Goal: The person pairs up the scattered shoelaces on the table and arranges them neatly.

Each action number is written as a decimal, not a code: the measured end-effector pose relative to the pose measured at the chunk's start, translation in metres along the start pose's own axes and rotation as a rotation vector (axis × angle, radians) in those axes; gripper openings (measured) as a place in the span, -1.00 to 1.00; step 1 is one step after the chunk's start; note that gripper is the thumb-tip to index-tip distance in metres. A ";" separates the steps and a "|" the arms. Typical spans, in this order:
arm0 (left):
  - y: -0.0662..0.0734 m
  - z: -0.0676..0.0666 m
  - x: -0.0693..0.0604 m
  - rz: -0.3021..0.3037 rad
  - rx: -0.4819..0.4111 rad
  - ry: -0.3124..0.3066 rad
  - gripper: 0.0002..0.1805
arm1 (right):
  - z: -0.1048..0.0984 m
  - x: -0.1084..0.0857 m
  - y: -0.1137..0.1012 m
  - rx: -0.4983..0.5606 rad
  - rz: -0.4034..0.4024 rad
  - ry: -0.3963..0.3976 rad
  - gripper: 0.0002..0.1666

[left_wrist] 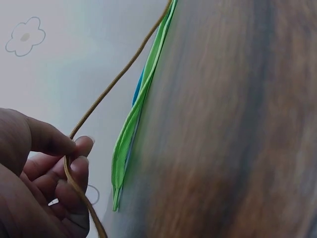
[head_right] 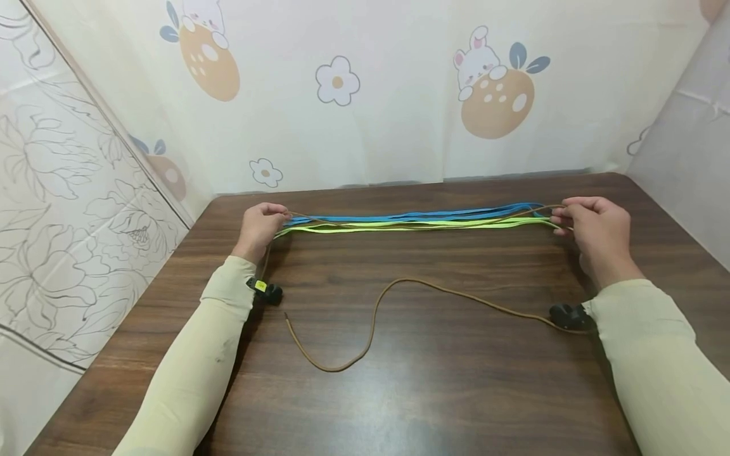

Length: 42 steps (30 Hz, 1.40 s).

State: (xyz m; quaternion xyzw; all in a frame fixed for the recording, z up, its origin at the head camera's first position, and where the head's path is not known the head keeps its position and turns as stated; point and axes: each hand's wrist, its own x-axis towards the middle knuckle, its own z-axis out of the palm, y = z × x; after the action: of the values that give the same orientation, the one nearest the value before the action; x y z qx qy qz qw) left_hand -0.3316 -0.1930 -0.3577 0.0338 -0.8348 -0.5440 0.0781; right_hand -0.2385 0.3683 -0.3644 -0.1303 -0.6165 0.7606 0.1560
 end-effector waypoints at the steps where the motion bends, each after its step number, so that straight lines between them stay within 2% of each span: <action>1: 0.000 0.000 0.000 -0.004 0.001 0.001 -0.81 | 0.000 0.000 0.000 -0.003 -0.001 0.002 -0.90; 6: 0.001 0.000 0.001 -0.044 -0.022 0.001 -0.79 | 0.000 -0.001 0.000 -0.006 0.007 0.025 -0.89; 10: 0.000 0.000 0.001 -0.080 -0.092 -0.017 -0.78 | 0.000 -0.002 0.000 -0.023 0.014 0.035 -0.88; 13: 0.001 0.000 0.001 -0.096 -0.110 -0.030 -0.79 | 0.000 -0.002 0.000 -0.034 0.022 0.038 -0.88; 21: 0.001 0.001 -0.001 -0.074 0.017 -0.027 -0.79 | -0.001 -0.002 0.002 -0.034 0.015 0.031 -0.89; 31: 0.000 -0.003 -0.002 -0.076 0.048 -0.042 -0.68 | -0.001 -0.001 0.001 -0.009 0.014 0.032 -0.86; 42: -0.002 -0.005 -0.002 -0.103 0.039 -0.060 -0.69 | -0.006 -0.002 -0.002 -0.057 0.015 0.045 -0.83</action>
State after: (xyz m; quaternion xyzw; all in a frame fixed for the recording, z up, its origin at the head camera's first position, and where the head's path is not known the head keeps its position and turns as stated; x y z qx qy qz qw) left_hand -0.3290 -0.1974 -0.3576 0.0615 -0.8443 -0.5318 0.0242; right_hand -0.2347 0.3732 -0.3631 -0.1564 -0.6332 0.7409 0.1605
